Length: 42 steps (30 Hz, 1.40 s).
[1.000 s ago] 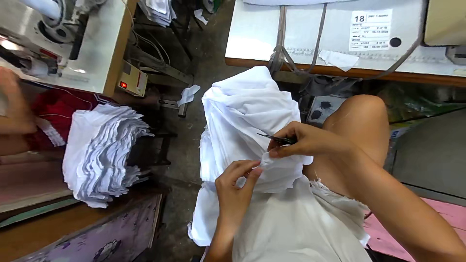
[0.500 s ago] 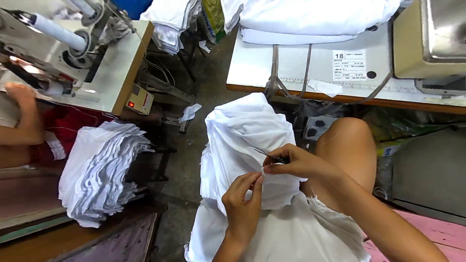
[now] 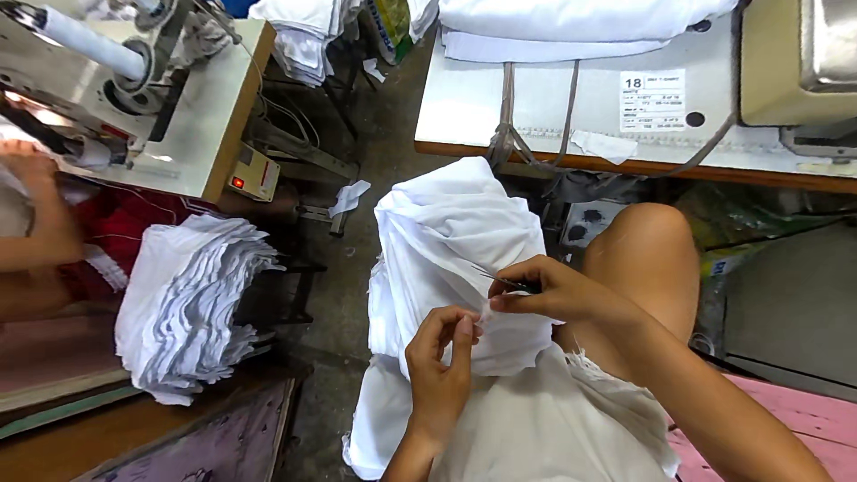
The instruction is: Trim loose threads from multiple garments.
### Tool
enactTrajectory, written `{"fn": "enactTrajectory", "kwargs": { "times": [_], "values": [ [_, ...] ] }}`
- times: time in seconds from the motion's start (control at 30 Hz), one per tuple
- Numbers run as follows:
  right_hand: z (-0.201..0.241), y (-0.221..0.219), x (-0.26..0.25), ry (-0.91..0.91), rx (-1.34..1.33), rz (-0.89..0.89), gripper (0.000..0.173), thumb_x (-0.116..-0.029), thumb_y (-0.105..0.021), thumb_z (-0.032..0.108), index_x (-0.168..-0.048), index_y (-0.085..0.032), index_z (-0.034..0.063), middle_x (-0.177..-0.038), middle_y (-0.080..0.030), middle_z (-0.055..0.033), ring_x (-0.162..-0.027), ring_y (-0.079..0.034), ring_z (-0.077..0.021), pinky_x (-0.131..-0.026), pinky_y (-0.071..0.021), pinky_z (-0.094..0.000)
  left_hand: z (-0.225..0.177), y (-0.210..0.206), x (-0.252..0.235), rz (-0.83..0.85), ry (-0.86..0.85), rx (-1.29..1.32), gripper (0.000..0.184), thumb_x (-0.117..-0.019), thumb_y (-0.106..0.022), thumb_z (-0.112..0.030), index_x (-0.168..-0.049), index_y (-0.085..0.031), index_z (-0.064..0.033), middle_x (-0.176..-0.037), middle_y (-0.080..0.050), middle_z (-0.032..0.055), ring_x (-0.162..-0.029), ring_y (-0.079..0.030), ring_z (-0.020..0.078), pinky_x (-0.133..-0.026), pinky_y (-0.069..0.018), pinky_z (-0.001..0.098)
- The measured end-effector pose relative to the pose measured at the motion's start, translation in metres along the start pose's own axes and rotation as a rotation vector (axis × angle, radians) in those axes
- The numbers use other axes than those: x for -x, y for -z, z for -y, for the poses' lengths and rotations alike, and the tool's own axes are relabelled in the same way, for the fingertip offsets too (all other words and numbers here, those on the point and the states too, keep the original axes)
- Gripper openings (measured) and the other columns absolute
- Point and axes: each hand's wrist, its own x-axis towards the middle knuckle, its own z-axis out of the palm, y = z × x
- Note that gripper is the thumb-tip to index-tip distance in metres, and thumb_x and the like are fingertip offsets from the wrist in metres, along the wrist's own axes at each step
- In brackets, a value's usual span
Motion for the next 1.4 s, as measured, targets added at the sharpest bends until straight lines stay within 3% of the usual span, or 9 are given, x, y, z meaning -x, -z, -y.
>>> {"fn": "enactTrajectory", "kwargs": {
  "times": [0.23, 0.4, 0.63, 0.9, 1.0, 1.13, 1.27, 1.33, 1.4],
  "values": [
    [-0.004, 0.001, 0.001, 0.012, 0.006, 0.007, 0.014, -0.0965, -0.068, 0.022, -0.090, -0.071, 0.0099, -0.069, -0.056, 0.0156, -0.059, -0.044, 0.0124, -0.054, -0.0356, -0.0076, 0.003, -0.002, 0.001, -0.025, -0.030, -0.086, 0.019, -0.0972, -0.066, -0.009, -0.103, -0.073, 0.0070, -0.103, -0.071, 0.0091, -0.084, -0.068, 0.0020, -0.075, -0.0584, 0.0172],
    [-0.010, -0.004, 0.004, 0.035, 0.059, 0.017, 0.015, -0.0971, -0.066, 0.021, -0.093, -0.071, 0.0080, -0.073, -0.058, 0.0147, -0.063, -0.046, 0.0137, -0.057, -0.0365, -0.0061, 0.005, -0.017, 0.003, -0.109, -0.124, -0.146, 0.011, -0.0881, -0.075, -0.003, -0.091, -0.075, 0.0072, -0.094, -0.073, 0.0131, -0.080, -0.070, 0.0045, -0.074, -0.0588, 0.0167],
    [-0.020, -0.007, 0.013, 0.052, 0.009, -0.022, 0.011, -0.0958, -0.066, 0.021, -0.095, -0.070, 0.0114, -0.075, -0.059, 0.0188, -0.063, -0.047, 0.0156, -0.057, -0.0371, -0.0044, 0.014, -0.030, 0.010, -0.146, -0.132, -0.227, 0.017, -0.0939, -0.069, -0.007, -0.093, -0.069, 0.0096, -0.097, -0.069, 0.0171, -0.076, -0.065, 0.0052, -0.069, -0.0545, 0.0142],
    [-0.021, -0.008, 0.016, 0.034, -0.068, -0.001, 0.007, -0.0973, -0.064, 0.019, -0.097, -0.069, 0.0139, -0.077, -0.059, 0.0210, -0.066, -0.049, 0.0157, -0.059, -0.0393, -0.0043, 0.014, -0.023, 0.009, 0.028, -0.027, -0.078, 0.026, -0.1021, -0.057, -0.013, -0.091, -0.063, 0.0101, -0.104, -0.059, 0.0156, -0.089, -0.058, 0.0032, -0.078, -0.0490, 0.0129],
    [-0.018, -0.006, 0.018, 0.004, -0.105, 0.013, 0.008, -0.0989, -0.063, 0.018, -0.098, -0.070, 0.0147, -0.079, -0.060, 0.0214, -0.068, -0.050, 0.0153, -0.061, -0.0411, -0.0049, 0.013, -0.007, 0.008, 0.178, 0.060, 0.147, 0.031, -0.1067, -0.050, -0.022, -0.091, -0.060, 0.0030, -0.117, -0.054, 0.0063, -0.096, -0.053, -0.0052, -0.081, -0.0476, 0.0111],
    [-0.022, -0.003, 0.019, 0.014, -0.128, 0.015, 0.008, -0.0999, -0.063, 0.021, -0.098, -0.070, 0.0159, -0.075, -0.059, 0.0212, -0.065, -0.049, 0.0152, -0.059, -0.0402, -0.0051, 0.016, 0.019, 0.009, 0.131, 0.168, 0.463, 0.024, -0.1052, -0.051, -0.044, -0.097, -0.065, -0.0265, -0.115, -0.062, -0.0157, -0.086, -0.057, -0.0065, -0.071, -0.0491, 0.0144],
    [-0.020, -0.004, 0.019, 0.002, -0.147, 0.006, 0.008, -0.0989, -0.064, 0.019, -0.096, -0.070, 0.0155, -0.074, -0.059, 0.0206, -0.064, -0.050, 0.0142, -0.059, -0.0412, -0.0059, 0.021, 0.021, 0.010, -0.006, 0.006, 0.144, 0.022, -0.0990, -0.065, -0.036, -0.103, -0.066, -0.0143, -0.113, -0.062, -0.0089, -0.087, -0.058, -0.0069, -0.073, -0.0517, 0.0124],
    [-0.019, -0.005, 0.019, 0.004, -0.144, 0.006, 0.007, -0.0990, -0.064, 0.018, -0.096, -0.070, 0.0151, -0.075, -0.060, 0.0202, -0.065, -0.051, 0.0141, -0.060, -0.0421, -0.0060, 0.023, 0.013, 0.010, 0.008, -0.133, -0.107, 0.041, -0.0911, -0.075, -0.040, -0.111, -0.071, -0.0041, -0.114, -0.063, 0.0037, -0.088, -0.058, -0.0042, -0.076, -0.0495, 0.0115],
    [-0.019, -0.006, 0.018, 0.005, -0.136, 0.007, 0.007, -0.0984, -0.064, 0.018, -0.096, -0.070, 0.0144, -0.077, -0.061, 0.0193, -0.067, -0.052, 0.0137, -0.061, -0.0434, -0.0062, 0.023, 0.001, 0.008, -0.001, -0.264, -0.272, 0.035, -0.0892, -0.079, -0.031, -0.107, -0.076, -0.0010, -0.109, -0.067, 0.0154, -0.086, -0.060, 0.0035, -0.076, -0.0489, 0.0131]
  ]
}}
